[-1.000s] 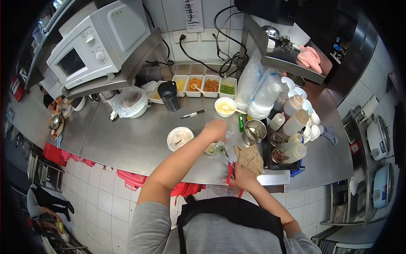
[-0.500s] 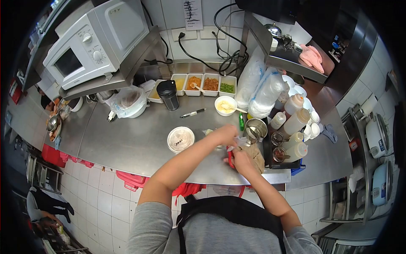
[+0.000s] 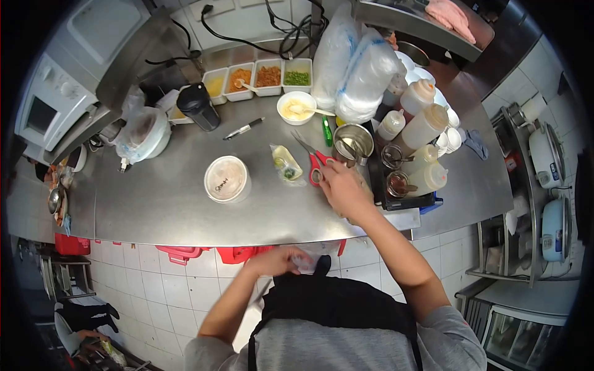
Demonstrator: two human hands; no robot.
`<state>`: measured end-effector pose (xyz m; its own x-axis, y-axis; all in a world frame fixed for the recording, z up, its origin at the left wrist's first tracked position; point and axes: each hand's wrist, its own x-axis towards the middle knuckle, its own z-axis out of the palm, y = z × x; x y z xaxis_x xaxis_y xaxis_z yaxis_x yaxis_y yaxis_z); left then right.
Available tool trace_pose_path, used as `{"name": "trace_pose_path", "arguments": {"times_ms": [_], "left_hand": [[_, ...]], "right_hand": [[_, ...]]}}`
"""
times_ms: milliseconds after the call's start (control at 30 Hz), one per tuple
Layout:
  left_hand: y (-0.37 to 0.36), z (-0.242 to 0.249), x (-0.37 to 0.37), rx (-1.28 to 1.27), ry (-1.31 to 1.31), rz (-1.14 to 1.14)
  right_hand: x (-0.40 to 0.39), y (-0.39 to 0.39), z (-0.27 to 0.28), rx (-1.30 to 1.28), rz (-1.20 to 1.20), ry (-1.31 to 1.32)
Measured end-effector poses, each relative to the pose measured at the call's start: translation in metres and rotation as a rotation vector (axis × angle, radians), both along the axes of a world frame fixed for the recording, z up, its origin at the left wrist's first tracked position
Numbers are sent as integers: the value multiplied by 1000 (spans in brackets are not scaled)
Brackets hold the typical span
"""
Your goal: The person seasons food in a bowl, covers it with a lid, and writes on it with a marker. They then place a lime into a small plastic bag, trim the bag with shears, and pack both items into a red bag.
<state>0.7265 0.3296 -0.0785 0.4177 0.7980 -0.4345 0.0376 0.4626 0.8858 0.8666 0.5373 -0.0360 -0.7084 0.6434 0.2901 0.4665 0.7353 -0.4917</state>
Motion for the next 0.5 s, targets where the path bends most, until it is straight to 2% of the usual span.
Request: {"name": "trace_pose_path", "arguments": {"times_ms": [33,67,133,200,233,267,333,367,467,500], "left_hand": [[-18,-40,9,82,327,-126],[-34,-73,25,85,373,-43],[-47,-106,59,134,468,268],[-33,-126,89,347,511,443],[-23,-136,100,459,530,531],[-12,-148,106,457,580,474],[11,-183,113,455,680,362],[18,-224,116,434,786,294],[20,-239,108,123,909,95],[16,-227,107,92,915,114]], "right_hand": [[14,-9,2,-158,83,-48],[29,-20,2,-317,167,-94],[64,-44,2,-602,355,-239],[94,-62,-8,-901,483,-533],[117,-73,-23,-808,493,-565],[132,-78,-35,-711,500,-598],[135,-78,-27,-603,428,-463],[135,-78,-20,-549,394,-394],[106,-67,2,-240,30,-193],[95,-63,1,-161,-32,-200]]}}
